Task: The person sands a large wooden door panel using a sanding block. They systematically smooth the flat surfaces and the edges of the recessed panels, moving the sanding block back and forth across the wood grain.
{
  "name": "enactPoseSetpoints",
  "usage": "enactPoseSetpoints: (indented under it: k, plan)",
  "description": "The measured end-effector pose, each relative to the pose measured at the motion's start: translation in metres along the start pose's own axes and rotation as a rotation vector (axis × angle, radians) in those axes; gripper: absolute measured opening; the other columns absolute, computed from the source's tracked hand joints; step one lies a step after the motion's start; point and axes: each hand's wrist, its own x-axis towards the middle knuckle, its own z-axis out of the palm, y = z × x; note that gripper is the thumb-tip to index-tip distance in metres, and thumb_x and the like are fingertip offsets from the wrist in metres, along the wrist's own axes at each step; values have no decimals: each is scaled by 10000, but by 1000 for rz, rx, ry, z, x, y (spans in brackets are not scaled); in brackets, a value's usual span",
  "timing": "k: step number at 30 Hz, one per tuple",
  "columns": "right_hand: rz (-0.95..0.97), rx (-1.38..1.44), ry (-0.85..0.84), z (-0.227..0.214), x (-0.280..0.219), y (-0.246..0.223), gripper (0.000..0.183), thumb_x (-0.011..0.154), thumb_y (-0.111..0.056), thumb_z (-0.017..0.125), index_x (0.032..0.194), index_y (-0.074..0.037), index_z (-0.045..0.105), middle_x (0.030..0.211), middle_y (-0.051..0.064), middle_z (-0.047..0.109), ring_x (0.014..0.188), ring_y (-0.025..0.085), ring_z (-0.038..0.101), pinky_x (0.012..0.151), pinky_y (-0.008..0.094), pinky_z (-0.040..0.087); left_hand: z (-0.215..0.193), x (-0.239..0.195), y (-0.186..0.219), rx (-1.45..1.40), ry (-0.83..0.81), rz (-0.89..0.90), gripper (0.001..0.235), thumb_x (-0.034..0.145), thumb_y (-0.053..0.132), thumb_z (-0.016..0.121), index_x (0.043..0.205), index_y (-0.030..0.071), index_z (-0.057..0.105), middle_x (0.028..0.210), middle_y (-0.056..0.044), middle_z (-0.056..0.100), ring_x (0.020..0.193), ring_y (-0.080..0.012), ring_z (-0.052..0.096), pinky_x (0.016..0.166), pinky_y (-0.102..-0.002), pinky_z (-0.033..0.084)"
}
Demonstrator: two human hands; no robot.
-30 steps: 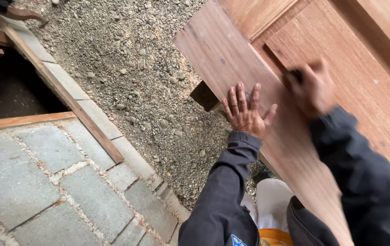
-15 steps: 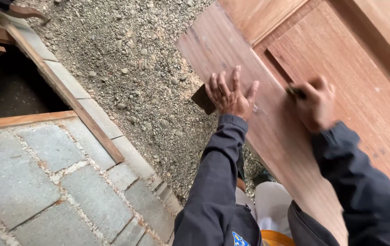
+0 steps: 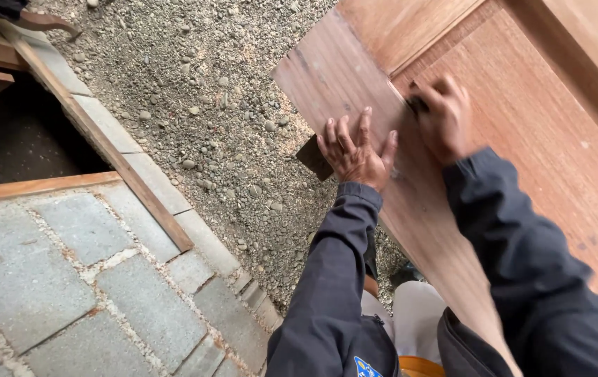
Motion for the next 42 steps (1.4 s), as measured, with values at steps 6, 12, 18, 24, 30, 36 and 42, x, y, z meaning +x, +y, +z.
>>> enactPoseSetpoints:
  k: [6,12,18,24,30,36,42]
  plan:
    - [-96,-38,-37,-1,6,0,233,675,13,583,859,-129,594,849,84,461,745,283,513,653,359,376,-2,2,0,34,10,4,548,711,522,474,1153,202,420,1108,-89,317,1166,-321,268,978,-520,191]
    - [-130,-34,-9,-4,31,-25,140,746,39,536,811,-60,610,772,84,466,642,262,452,591,388,332,-11,2,6,133,-177,-95,526,731,530,460,1170,243,421,1172,-106,357,1196,-320,301,1015,-531,230]
    - [-126,-31,-59,-36,-22,-17,192,773,65,540,890,-66,616,814,120,480,696,314,480,612,407,354,-8,1,4,110,-153,-83,539,745,569,393,1167,236,428,1164,-129,370,1192,-327,305,1007,-539,230]
    - [-197,16,-64,-17,10,-18,297,704,39,450,956,-62,571,910,112,495,775,303,469,688,418,335,-11,2,7,136,-178,-79,520,758,558,359,1164,239,424,1150,-133,382,1179,-329,315,996,-534,240]
    - [-111,-19,105,1,35,-12,80,808,7,661,856,4,598,821,132,463,684,294,478,557,383,376,-13,1,8,96,-192,-98,548,715,553,475,1158,236,418,1152,-130,338,1192,-329,287,1026,-535,197]
    - [61,-153,29,28,38,6,244,776,-213,713,696,-53,547,736,74,523,620,295,494,525,398,338,-13,0,8,100,-197,-93,516,732,547,449,1140,231,443,1155,-135,352,1184,-335,295,1018,-540,193]
    - [111,-152,-34,14,34,-10,131,757,-169,652,739,-65,574,739,106,548,630,311,523,521,406,386,-14,4,8,102,-183,-88,512,742,538,425,1142,219,437,1141,-136,354,1184,-338,298,1022,-531,189]
